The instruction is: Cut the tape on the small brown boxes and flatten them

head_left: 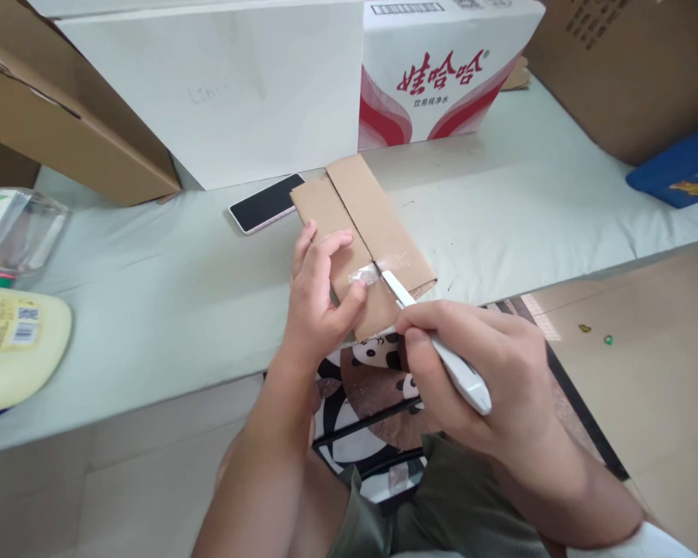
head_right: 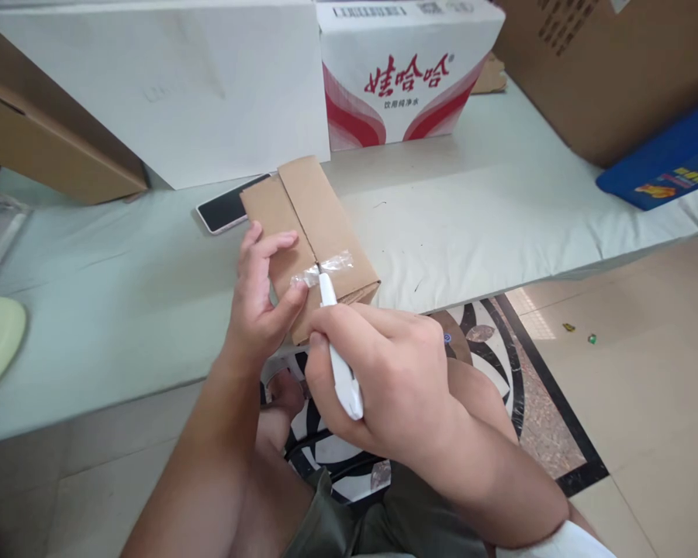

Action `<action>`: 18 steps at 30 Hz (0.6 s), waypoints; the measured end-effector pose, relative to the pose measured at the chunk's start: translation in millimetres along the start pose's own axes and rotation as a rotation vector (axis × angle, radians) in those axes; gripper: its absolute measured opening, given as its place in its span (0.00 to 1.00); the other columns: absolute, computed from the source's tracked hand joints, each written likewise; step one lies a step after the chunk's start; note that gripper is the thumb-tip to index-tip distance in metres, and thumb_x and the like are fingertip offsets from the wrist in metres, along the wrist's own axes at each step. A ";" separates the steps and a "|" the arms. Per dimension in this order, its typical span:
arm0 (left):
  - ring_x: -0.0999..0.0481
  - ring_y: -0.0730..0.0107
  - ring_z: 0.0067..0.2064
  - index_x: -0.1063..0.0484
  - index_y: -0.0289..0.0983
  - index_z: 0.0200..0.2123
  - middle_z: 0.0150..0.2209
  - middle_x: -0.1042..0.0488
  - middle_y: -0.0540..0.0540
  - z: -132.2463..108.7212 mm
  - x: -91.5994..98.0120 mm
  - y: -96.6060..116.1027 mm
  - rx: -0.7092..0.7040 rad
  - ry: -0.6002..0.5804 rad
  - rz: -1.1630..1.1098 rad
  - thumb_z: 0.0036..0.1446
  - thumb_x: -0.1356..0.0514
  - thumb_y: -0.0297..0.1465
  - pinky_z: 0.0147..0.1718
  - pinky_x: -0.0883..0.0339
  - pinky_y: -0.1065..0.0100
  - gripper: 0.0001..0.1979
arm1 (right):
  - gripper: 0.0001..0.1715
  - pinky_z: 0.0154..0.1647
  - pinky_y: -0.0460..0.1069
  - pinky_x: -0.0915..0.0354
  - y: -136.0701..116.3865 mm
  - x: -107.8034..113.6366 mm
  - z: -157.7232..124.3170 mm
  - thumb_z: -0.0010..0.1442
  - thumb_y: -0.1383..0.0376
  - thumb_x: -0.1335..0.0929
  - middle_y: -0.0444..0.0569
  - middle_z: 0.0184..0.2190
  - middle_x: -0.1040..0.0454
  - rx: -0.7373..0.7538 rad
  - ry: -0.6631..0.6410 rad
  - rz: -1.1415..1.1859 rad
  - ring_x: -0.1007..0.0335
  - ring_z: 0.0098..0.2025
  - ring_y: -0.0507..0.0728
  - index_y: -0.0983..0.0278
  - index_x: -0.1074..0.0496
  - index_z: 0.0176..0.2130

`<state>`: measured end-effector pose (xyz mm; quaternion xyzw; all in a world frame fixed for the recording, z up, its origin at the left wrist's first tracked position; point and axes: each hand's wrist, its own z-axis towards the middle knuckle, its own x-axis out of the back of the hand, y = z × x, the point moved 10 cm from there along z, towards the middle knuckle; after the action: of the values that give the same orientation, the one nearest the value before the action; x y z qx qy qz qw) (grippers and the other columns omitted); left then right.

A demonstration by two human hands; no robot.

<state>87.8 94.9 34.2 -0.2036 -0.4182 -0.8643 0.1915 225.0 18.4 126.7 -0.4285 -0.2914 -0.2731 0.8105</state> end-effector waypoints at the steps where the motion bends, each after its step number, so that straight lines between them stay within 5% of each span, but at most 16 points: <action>1: 0.43 0.49 0.74 0.35 0.45 0.61 0.61 0.26 0.40 0.3 0.5 1.2 -0.008 -0.001 0.003 0.66 0.41 0.41 0.72 0.46 0.42 0.22 | 0.08 0.25 0.44 0.36 -0.2 0.8 0.0 0.65 0.72 0.35 0.40 0.24 0.24 -0.003 0.013 0.011 0.31 0.23 0.48 0.61 0.29 0.35; 8: 0.38 0.49 0.72 0.36 0.43 0.58 0.61 0.25 0.40 1.6 -0.7 10.7 -0.034 -0.066 0.043 0.65 0.44 0.42 0.73 0.48 0.41 0.21 | 0.11 0.27 0.49 0.33 -2.9 31.7 -13.2 0.63 0.74 0.34 0.40 0.24 0.25 -0.050 0.151 0.036 0.30 0.22 0.51 0.58 0.29 0.35; 15: 0.35 0.49 0.71 0.35 0.44 0.57 0.59 0.24 0.41 4.6 -2.2 12.6 -0.037 -0.060 0.029 0.63 0.43 0.39 0.72 0.48 0.41 0.19 | 0.09 0.20 0.46 0.38 2.1 16.3 -3.3 0.62 0.72 0.33 0.39 0.21 0.26 0.009 0.116 0.087 0.34 0.18 0.47 0.61 0.28 0.31; 18: 0.36 0.48 0.71 0.35 0.44 0.56 0.60 0.24 0.42 4.8 -1.9 11.9 -0.028 -0.069 0.035 0.63 0.43 0.40 0.72 0.48 0.40 0.19 | 0.09 0.21 0.47 0.37 1.1 26.1 -10.4 0.62 0.74 0.34 0.40 0.22 0.26 -0.015 0.155 0.116 0.33 0.20 0.49 0.60 0.29 0.33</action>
<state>96.3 92.1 43.6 -0.2434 -0.4087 -0.8591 0.1892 246.0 5.1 139.7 -0.4283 -0.2005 -0.2603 0.8418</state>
